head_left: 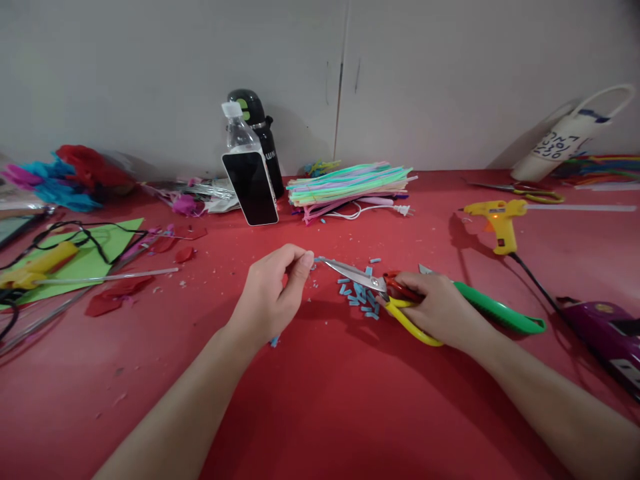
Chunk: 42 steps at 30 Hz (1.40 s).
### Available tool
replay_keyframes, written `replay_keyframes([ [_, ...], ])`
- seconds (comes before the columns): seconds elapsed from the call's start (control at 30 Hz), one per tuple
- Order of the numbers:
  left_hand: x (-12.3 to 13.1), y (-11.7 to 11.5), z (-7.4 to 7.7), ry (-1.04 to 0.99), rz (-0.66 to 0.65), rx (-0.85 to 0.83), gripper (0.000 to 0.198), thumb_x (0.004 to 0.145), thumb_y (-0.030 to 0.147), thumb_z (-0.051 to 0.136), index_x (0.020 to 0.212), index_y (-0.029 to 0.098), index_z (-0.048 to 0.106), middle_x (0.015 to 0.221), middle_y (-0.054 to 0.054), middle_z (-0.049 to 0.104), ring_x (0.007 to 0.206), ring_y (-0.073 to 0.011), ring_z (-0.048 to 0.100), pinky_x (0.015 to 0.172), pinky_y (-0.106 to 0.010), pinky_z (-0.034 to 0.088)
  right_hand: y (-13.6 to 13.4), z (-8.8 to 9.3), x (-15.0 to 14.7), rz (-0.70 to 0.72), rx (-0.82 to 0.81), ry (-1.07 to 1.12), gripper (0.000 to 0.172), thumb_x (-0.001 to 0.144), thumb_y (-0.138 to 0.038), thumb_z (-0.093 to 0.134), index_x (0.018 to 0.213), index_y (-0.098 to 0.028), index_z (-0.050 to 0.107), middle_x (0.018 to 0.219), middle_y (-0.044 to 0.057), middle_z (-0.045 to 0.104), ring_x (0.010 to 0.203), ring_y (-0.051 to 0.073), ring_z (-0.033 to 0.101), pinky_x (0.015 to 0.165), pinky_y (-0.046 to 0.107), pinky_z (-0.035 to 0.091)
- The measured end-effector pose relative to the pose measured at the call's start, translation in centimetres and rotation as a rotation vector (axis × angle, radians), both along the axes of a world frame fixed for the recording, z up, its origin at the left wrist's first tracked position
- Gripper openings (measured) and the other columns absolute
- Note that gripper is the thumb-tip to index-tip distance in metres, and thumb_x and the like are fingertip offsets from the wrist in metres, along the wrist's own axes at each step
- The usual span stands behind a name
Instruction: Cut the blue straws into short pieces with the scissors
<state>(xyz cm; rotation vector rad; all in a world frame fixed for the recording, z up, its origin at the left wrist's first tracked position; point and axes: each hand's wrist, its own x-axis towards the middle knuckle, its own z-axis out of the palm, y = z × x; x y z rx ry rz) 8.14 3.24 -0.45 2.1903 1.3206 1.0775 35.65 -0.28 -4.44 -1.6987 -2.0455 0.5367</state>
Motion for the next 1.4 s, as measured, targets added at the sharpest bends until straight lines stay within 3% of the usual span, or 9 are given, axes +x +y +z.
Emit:
replay_keyframes([
  [0.3, 0.02, -0.01, 0.05, 0.003, -0.004, -0.006, 0.028, 0.100, 0.031, 0.048, 0.077, 0.018, 0.054, 0.066, 0.002, 0.055, 0.059, -0.0107, 0.050, 0.058, -0.024, 0.040, -0.18, -0.06, -0.17, -0.040, 0.004, 0.039, 0.036, 0.076, -0.039, 0.066, 0.064, -0.022, 0.037, 0.059, -0.006, 0.030, 0.058, 0.011, 0.026, 0.049, 0.025, 0.022],
  [0.57, 0.05, 0.03, 0.04, 0.020, -0.012, -0.016, 0.029, 0.101, 0.033, 0.046, 0.076, 0.018, 0.053, 0.065, 0.002, 0.052, 0.058, -0.0109, 0.046, 0.058, -0.024, 0.038, -0.26, 0.01, -0.15, -0.021, -0.003, 0.019, 0.034, 0.076, -0.035, 0.065, 0.065, -0.022, 0.037, 0.059, -0.006, 0.031, 0.059, 0.011, 0.027, 0.050, 0.025, 0.023],
  [0.8, 0.05, 0.01, 0.09, 0.024, -0.024, 0.001, 0.028, 0.101, 0.031, 0.047, 0.077, 0.018, 0.054, 0.066, 0.002, 0.054, 0.059, -0.0108, 0.047, 0.058, -0.024, 0.039, -0.24, -0.04, -0.17, -0.003, -0.014, 0.039, 0.027, 0.078, -0.037, 0.063, 0.066, -0.021, 0.045, 0.060, -0.004, 0.040, 0.058, 0.012, 0.032, 0.051, 0.025, 0.026],
  [1.23, 0.01, 0.00, 0.14, 0.010, -0.039, -0.006, 0.026, 0.101, 0.029, 0.048, 0.078, 0.018, 0.053, 0.066, 0.003, 0.052, 0.060, -0.0100, 0.046, 0.059, -0.023, 0.038, -0.10, -0.29, 0.02, -0.012, -0.006, 0.008, 0.025, 0.074, -0.027, 0.064, 0.065, -0.021, 0.042, 0.059, -0.005, 0.033, 0.059, 0.011, 0.028, 0.051, 0.026, 0.023],
  [1.4, 0.06, -0.03, 0.12, 0.014, -0.041, -0.001, 0.027, 0.101, 0.028, 0.048, 0.077, 0.018, 0.052, 0.066, 0.003, 0.053, 0.061, -0.0095, 0.047, 0.060, -0.022, 0.038, -0.18, -0.36, 0.06, -0.046, -0.010, 0.044, 0.032, 0.075, -0.034, 0.066, 0.065, -0.021, 0.038, 0.059, -0.006, 0.034, 0.059, 0.011, 0.027, 0.050, 0.025, 0.022],
])
